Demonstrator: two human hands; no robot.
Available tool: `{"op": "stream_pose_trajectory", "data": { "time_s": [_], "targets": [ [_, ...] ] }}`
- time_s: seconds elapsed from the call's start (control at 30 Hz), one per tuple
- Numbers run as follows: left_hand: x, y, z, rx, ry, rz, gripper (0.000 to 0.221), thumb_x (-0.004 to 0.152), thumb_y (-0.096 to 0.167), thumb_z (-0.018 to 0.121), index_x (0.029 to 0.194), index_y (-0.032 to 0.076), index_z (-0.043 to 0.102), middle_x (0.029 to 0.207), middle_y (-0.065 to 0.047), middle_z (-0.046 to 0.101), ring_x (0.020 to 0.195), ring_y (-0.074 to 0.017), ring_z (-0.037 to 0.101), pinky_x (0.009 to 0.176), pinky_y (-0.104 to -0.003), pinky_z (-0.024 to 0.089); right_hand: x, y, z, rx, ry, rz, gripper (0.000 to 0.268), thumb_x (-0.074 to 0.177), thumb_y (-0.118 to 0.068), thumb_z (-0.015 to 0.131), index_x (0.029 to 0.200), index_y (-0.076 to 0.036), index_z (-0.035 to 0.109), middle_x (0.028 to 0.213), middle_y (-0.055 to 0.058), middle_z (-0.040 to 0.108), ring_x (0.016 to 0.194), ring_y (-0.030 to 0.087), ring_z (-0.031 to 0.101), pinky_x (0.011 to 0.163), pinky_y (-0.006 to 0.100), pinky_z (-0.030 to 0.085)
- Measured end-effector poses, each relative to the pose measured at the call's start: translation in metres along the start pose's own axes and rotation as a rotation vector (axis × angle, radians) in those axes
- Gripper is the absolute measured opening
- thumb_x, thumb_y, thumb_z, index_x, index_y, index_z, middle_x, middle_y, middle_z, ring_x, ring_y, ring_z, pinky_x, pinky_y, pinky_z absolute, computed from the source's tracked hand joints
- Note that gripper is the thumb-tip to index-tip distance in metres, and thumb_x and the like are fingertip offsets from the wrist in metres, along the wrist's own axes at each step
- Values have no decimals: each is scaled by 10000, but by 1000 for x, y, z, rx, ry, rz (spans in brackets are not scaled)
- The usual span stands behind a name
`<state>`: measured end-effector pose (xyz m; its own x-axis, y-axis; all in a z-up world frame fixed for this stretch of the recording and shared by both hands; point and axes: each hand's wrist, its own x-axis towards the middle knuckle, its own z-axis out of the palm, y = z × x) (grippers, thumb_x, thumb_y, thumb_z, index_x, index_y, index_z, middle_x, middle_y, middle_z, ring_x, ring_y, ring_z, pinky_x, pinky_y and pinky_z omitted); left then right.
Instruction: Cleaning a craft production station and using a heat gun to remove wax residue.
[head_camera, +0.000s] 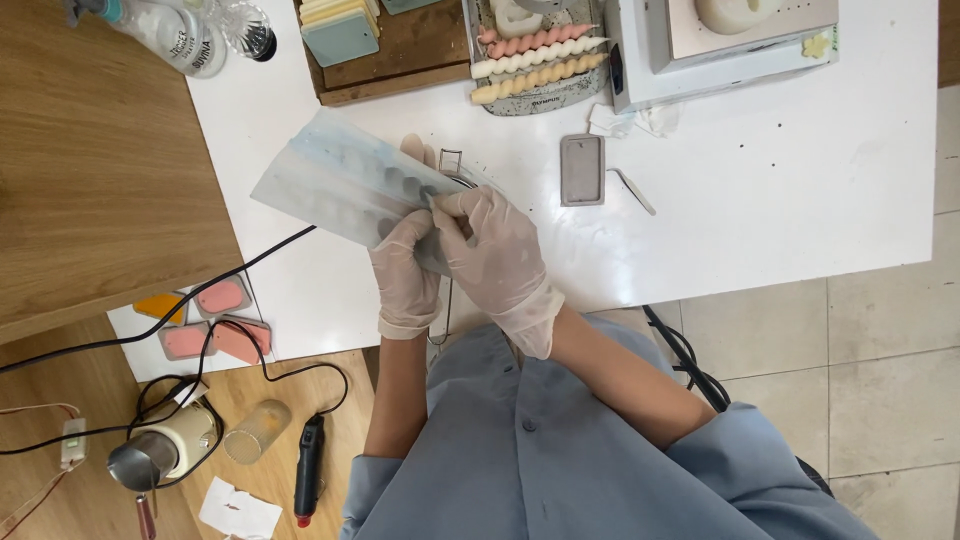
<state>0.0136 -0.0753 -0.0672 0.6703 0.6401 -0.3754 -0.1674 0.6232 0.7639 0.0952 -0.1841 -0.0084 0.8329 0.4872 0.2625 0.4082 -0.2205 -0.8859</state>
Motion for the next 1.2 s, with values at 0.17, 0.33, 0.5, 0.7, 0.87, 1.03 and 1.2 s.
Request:
{"op": "stream_pose_trajectory", "data": {
  "time_s": [0.17,0.33,0.5,0.7,0.87,1.03,1.2],
  "targets": [
    [-7,12,18,-61,-66,6,592,956,-53,495,1522,-149,351,1499,-201,481,1323,-281,512,1167,-421,437,8,-13,-8,234,-58,185,94,967,-113,711,1008,-29,719,891,88,735,733,162,705,643,285,559],
    [-13,23,44,-171,-304,121,798,898,121,588,1619,36,258,1668,-134,368,1522,-241,408,1292,-389,340,8,-17,-4,401,-92,359,137,962,-142,718,972,-6,733,796,38,729,693,77,638,603,246,526],
    [-16,20,55,-63,-195,194,665,1114,419,426,1649,106,185,1708,-111,306,1564,-202,348,1319,-391,322,4,-16,2,451,-81,485,157,970,-158,729,927,-8,742,717,-22,647,639,28,533,556,202,456],
    [-20,15,56,-31,-133,151,575,1159,344,387,1651,66,282,1679,-47,384,1358,-168,469,1162,-332,423,2,-1,8,656,-95,608,137,954,-138,738,954,-2,753,785,-33,693,701,16,588,607,181,495],
    [-22,21,65,62,-93,147,552,1170,322,369,1648,49,344,1638,-60,427,1336,-133,506,1162,-308,439,-2,9,12,675,-104,594,137,952,-126,746,980,8,760,801,-14,687,714,29,582,609,188,486],
    [-20,18,63,60,-93,152,523,1166,284,365,1643,70,347,1620,-48,439,1299,-140,503,1143,-316,442,-2,9,12,689,-120,567,134,957,-118,745,992,11,759,823,-4,708,732,37,611,634,189,515],
    [-21,18,67,83,-71,144,539,1154,239,353,1648,31,300,1645,-82,403,1356,-191,439,1179,-362,372,-2,18,16,828,-117,603,157,947,-109,733,1050,7,754,899,20,748,790,47,658,692,191,545]
  ]
}}
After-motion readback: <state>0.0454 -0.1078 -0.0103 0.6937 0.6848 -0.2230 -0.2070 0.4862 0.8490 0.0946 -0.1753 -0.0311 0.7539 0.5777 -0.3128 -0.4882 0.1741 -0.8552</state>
